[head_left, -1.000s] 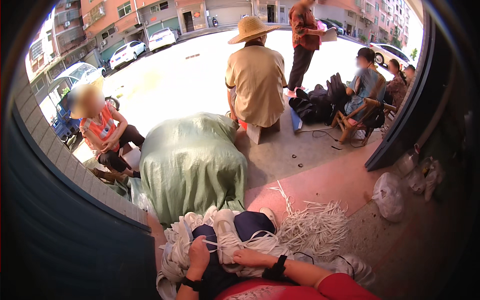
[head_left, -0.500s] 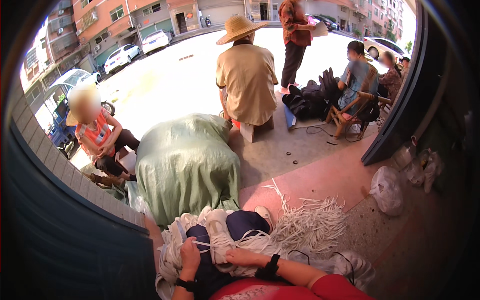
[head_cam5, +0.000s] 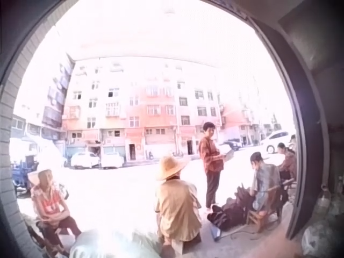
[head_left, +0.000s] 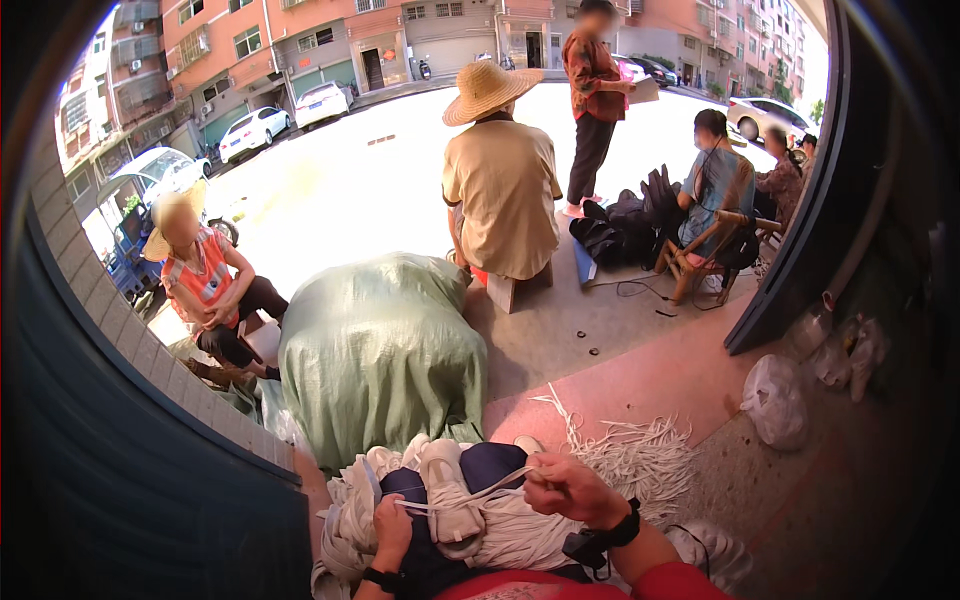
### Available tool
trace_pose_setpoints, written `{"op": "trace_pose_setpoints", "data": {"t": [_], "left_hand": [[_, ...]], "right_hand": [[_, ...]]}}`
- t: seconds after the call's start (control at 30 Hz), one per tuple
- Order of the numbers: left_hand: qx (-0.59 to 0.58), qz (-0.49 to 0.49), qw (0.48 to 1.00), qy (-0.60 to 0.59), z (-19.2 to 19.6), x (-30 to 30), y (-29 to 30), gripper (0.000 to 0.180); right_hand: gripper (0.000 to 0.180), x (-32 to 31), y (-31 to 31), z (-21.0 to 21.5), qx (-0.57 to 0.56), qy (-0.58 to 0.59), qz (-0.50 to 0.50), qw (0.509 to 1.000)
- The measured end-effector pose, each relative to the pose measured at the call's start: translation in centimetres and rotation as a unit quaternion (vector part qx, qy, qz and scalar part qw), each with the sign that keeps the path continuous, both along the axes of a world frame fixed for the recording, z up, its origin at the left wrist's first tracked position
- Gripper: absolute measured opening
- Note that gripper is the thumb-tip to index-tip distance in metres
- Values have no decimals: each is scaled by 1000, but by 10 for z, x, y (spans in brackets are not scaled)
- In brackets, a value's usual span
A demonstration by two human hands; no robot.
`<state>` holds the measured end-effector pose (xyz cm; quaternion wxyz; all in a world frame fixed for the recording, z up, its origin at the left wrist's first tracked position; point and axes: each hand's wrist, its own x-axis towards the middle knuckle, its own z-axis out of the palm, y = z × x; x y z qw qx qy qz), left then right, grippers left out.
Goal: Tie laces on manufactured white shoes.
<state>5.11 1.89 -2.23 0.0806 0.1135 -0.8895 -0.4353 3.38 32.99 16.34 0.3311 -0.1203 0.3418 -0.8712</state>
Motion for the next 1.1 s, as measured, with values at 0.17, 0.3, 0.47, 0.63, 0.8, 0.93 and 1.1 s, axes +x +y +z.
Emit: {"op": "trace_pose_setpoints", "data": {"t": [0.17, 0.3, 0.47, 0.63, 0.8, 0.93, 1.1], "left_hand": [[-55, -47, 997, 30, -21, 1, 22, 15], [-15, -41, 999, -8, 19, 2, 41, 13], [8, -71, 997, -36, 15, -6, 44, 14], [-10, -76, 997, -34, 10, 13, 28, 12], [-23, -123, 987, -97, 53, 11, 39, 20], [47, -79, 991, -99, 30, 1, 39, 13], [59, -110, 988, -94, 18, -5, 38, 18]], "right_hand": [[15, 12, 32, 44, -44, 52, -100, 993], [12, 21, 40, 57, -81, 68, -138, 985], [14, 25, 54, 55, -140, 86, -173, 971], [15, 32, 55, 52, -139, 67, -226, 962], [17, 35, 53, 39, -131, 37, -212, 968], [12, 35, 61, 50, -157, 90, -181, 967], [14, 36, 72, 53, -225, 115, -222, 942]]}}
